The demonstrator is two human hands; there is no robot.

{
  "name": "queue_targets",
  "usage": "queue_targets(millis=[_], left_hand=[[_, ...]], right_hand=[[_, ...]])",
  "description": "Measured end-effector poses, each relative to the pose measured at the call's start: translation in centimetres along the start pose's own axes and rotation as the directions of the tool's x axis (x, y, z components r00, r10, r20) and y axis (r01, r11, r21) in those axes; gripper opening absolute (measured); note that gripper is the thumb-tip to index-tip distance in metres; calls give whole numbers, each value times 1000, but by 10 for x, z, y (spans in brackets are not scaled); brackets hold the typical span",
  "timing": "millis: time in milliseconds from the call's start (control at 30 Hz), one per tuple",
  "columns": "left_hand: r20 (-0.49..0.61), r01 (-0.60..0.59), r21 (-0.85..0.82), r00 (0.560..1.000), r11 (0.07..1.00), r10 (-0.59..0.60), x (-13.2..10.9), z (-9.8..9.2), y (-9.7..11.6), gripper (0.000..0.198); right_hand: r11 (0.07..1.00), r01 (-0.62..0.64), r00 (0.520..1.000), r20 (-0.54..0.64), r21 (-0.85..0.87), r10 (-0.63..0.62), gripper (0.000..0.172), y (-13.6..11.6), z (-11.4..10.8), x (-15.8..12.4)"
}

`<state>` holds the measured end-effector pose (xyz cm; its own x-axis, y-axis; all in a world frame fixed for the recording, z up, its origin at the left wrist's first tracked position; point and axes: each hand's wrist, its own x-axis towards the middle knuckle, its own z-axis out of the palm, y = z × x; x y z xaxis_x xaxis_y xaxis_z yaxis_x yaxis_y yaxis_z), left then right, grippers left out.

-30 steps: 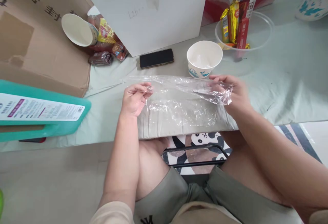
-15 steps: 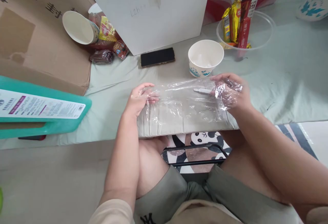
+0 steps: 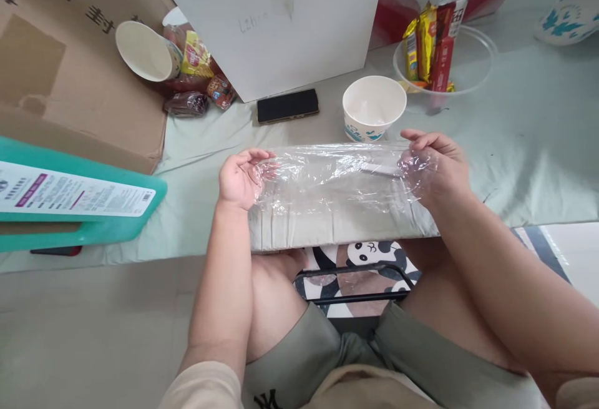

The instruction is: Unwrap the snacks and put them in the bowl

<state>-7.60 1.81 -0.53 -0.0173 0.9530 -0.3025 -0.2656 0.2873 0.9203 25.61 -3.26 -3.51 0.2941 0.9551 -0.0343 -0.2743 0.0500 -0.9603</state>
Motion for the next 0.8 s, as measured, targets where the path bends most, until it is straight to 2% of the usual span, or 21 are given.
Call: queue_targets(millis=[200, 367, 533, 600, 667, 733, 800], left_hand=[[83, 54, 116, 994, 992, -64, -1, -4, 2, 35], [206, 104, 133, 970, 986, -130, -4, -9, 3, 61], [341, 203, 55, 916, 978, -210, -6, -12, 8, 63], [409, 231, 19, 886, 973, -218, -8, -12, 8, 64], [469, 243, 15, 855, 970, -222, -8, -9, 6, 65], [520, 249, 47, 821, 967, -236, -8, -5, 1, 65], [565, 257, 109, 779, 960, -273, -6, 0, -5, 66]], right_hand=[[999, 14, 999, 42, 32, -16, 8, -6, 11, -7], [1000, -4, 1000, 27, -12, 5, 28, -8, 9, -7], [994, 92, 994, -55, -60, -95, 14, -13, 0, 1], [995, 93, 994, -59, -37, -95, 9, -13, -2, 4], [1000, 25, 1000, -3, 12, -25, 7, -10, 0, 6], [994, -105, 986, 135, 41, 99, 13, -5, 11, 4], [967, -254, 920, 314, 17, 236, 29, 1, 28, -2]])
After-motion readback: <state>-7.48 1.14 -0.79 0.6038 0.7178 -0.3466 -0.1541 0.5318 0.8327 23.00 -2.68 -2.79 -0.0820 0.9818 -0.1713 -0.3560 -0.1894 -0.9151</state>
